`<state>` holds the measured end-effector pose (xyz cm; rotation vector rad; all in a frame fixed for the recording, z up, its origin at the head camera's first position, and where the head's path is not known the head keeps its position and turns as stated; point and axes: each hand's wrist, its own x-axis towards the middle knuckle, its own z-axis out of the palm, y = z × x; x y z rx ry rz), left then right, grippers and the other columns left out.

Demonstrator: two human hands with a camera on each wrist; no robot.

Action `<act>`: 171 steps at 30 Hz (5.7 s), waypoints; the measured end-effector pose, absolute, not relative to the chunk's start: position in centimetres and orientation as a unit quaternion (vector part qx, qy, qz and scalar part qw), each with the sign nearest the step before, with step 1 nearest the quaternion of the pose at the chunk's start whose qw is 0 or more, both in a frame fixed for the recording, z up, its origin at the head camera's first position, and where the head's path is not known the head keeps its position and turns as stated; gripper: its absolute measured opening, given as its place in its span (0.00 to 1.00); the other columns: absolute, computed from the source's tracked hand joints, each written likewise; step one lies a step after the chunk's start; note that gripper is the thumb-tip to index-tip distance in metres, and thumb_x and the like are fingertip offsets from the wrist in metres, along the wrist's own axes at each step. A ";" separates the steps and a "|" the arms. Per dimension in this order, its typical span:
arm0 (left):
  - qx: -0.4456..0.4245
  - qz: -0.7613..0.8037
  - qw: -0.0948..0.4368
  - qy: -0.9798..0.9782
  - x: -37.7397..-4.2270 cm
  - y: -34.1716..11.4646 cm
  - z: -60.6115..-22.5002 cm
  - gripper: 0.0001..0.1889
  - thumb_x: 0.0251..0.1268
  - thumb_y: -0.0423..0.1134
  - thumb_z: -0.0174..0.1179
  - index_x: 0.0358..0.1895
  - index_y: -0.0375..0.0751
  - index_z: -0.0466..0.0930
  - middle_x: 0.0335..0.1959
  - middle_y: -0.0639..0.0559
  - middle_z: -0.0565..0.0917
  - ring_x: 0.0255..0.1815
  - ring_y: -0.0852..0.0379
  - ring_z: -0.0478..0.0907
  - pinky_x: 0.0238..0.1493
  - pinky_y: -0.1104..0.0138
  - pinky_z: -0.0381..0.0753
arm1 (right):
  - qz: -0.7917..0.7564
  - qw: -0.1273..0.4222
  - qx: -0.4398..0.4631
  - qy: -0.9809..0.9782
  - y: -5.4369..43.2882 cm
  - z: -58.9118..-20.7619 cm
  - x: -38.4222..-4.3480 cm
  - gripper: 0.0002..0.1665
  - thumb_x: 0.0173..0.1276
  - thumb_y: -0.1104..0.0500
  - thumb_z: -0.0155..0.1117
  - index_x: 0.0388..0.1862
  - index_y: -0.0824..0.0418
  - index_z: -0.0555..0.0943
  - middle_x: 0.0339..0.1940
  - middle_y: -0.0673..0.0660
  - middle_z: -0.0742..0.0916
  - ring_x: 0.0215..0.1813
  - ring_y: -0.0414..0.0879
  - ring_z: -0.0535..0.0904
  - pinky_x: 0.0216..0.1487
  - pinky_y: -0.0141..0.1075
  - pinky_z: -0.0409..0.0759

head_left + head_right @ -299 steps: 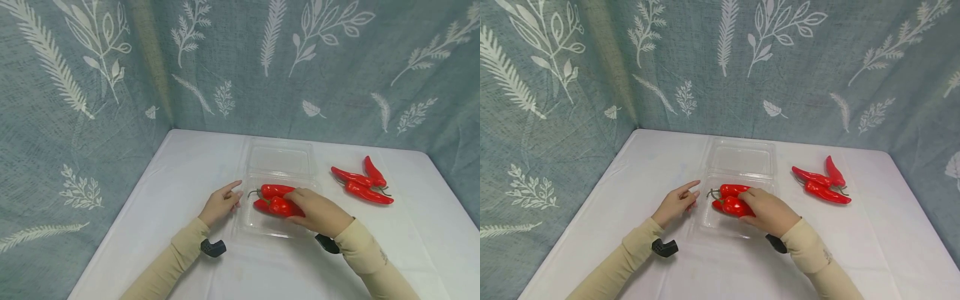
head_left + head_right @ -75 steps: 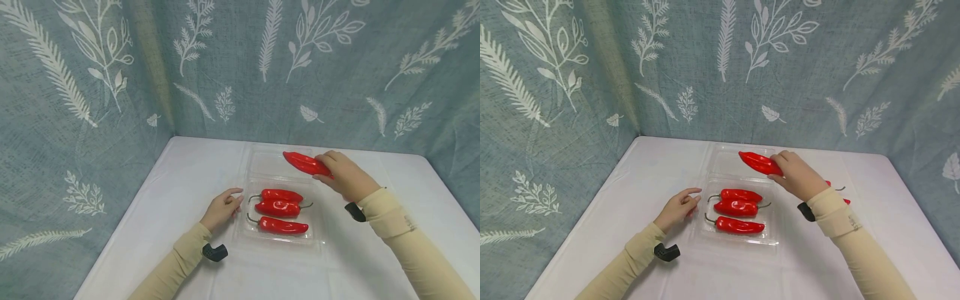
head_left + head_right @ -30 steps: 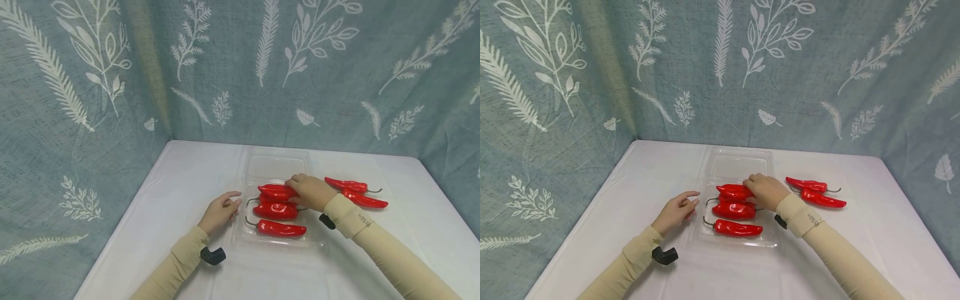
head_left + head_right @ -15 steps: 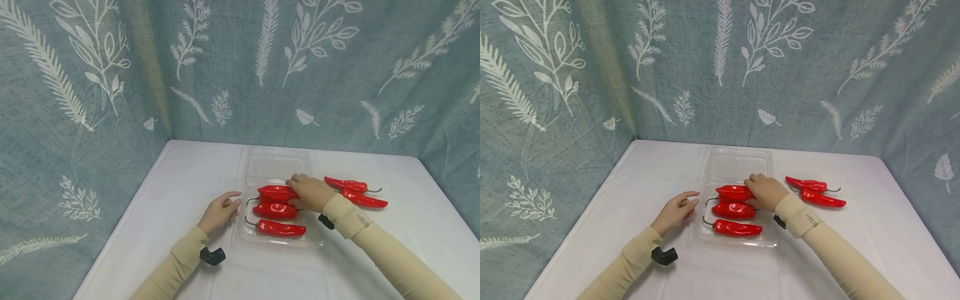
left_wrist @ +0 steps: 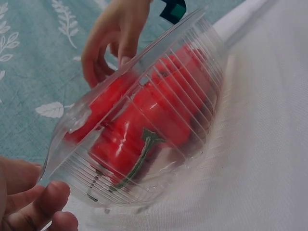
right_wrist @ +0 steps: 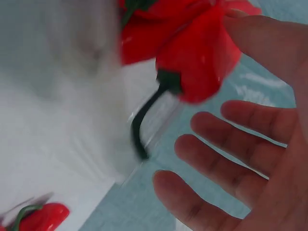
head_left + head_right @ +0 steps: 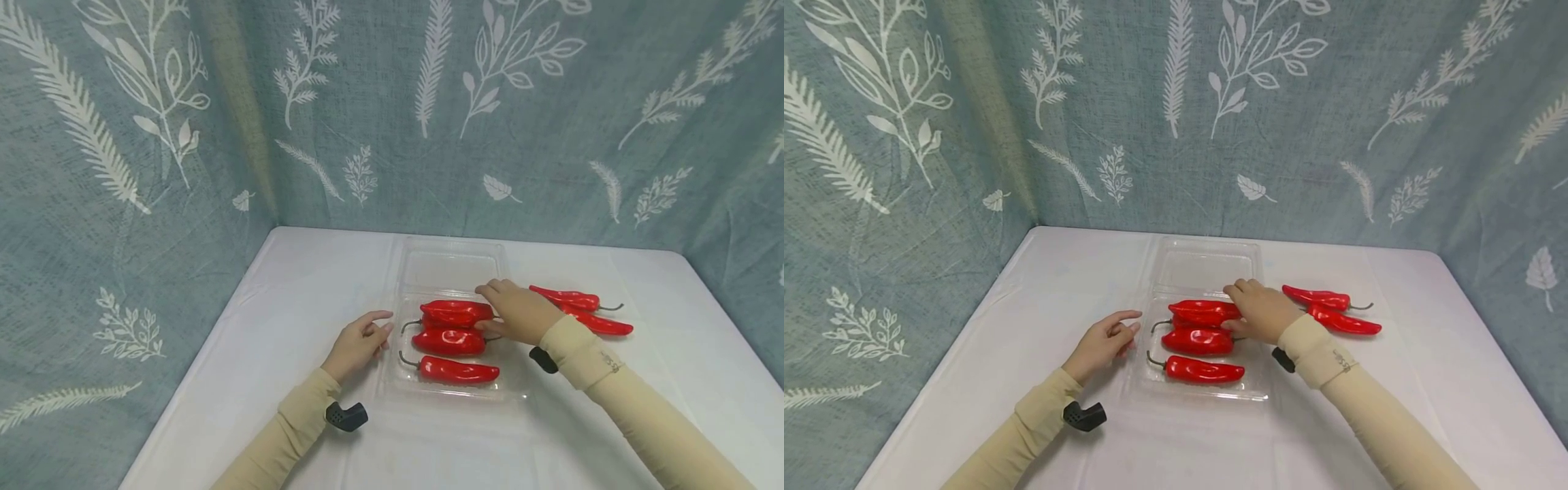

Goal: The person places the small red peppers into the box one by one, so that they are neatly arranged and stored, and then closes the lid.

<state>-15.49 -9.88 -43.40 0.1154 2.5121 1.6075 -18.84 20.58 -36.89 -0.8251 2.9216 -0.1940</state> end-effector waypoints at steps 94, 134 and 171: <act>0.049 0.538 0.073 0.838 -15.6 -9.8 -43.6 0.16 0.70 0.42 0.56 0.57 0.41 0.78 0.21 0.53 0.78 0.20 0.59 0.72 0.28 0.69 0.72 | -0.136 -0.003 -0.128 0.982 35.7 -38.1 -16.4 0.32 0.57 0.59 0.72 0.57 0.74 0.73 0.49 0.72 0.80 0.46 0.61 0.77 0.48 0.57 0.77; 0.047 0.545 0.071 0.834 -15.5 -9.8 -43.7 0.16 0.69 0.42 0.57 0.56 0.40 0.78 0.20 0.51 0.78 0.18 0.62 0.71 0.27 0.69 0.71 | -0.069 -0.019 -0.347 0.935 18.5 -33.4 -16.2 0.32 0.51 0.52 0.78 0.55 0.56 0.79 0.45 0.52 0.84 0.46 0.46 0.81 0.46 0.40 0.82; 0.049 0.541 0.075 0.836 -15.7 -9.9 -43.7 0.14 0.70 0.42 0.56 0.54 0.43 0.79 0.20 0.53 0.78 0.20 0.59 0.73 0.30 0.67 0.71 | -0.018 -0.023 -0.370 0.929 15.9 -37.4 -16.6 0.31 0.47 0.49 0.80 0.50 0.56 0.79 0.43 0.53 0.82 0.48 0.47 0.77 0.49 0.41 0.81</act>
